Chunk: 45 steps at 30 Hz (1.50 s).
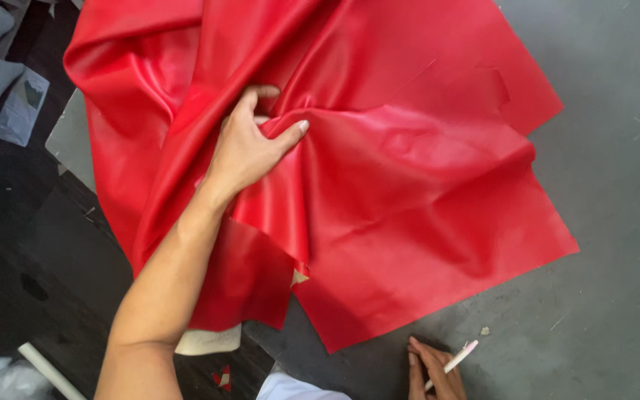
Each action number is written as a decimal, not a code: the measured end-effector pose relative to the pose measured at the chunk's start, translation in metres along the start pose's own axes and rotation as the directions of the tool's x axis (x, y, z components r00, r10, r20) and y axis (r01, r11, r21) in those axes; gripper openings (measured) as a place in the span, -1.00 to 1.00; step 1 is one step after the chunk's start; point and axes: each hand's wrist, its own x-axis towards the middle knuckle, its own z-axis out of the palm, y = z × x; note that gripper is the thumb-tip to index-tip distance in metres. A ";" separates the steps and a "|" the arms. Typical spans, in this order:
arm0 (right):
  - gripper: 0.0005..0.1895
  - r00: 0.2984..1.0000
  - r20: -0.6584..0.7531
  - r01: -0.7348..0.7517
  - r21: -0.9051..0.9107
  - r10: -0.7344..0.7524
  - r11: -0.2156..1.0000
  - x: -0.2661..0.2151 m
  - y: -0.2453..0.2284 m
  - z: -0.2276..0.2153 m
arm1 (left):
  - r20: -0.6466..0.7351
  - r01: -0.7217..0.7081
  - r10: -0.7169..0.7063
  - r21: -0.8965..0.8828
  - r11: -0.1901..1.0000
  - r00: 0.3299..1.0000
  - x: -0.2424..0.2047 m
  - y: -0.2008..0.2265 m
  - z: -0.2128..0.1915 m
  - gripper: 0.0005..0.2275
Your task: The person lays out a red sheet of material on a workbench, places a paper pattern on top, and uses scissors to cut the material along the pattern edges. The person also uses a ruler and a marker to draw lines on the material before cutting.
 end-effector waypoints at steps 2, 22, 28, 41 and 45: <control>-0.69 1.000 -0.024 0.015 0.008 -0.015 1.000 0.003 0.002 0.002 | 0.092 0.180 -0.175 -0.049 0.982 0.980 0.000 0.010 -0.005 -0.63; -0.80 0.981 -0.145 0.138 0.065 -0.127 0.988 0.020 -0.030 0.000 | 0.550 0.594 -0.294 -0.512 0.620 0.781 -0.042 0.025 -0.060 -0.72; -0.78 0.994 -0.094 0.053 0.014 -0.051 0.999 0.020 -0.037 -0.006 | 0.524 0.623 -0.377 -0.447 0.642 0.764 -0.046 0.018 -0.054 -0.71; -0.65 0.972 0.014 0.237 -0.081 -0.236 0.968 0.044 -0.089 -0.003 | 0.611 0.729 -0.397 -0.580 0.364 0.685 -0.059 0.012 -0.046 -0.69; -0.51 0.936 0.135 0.338 -0.091 -0.325 0.937 0.058 -0.102 0.011 | 0.564 0.728 -0.461 -0.550 0.409 0.685 -0.058 -0.015 -0.038 -0.68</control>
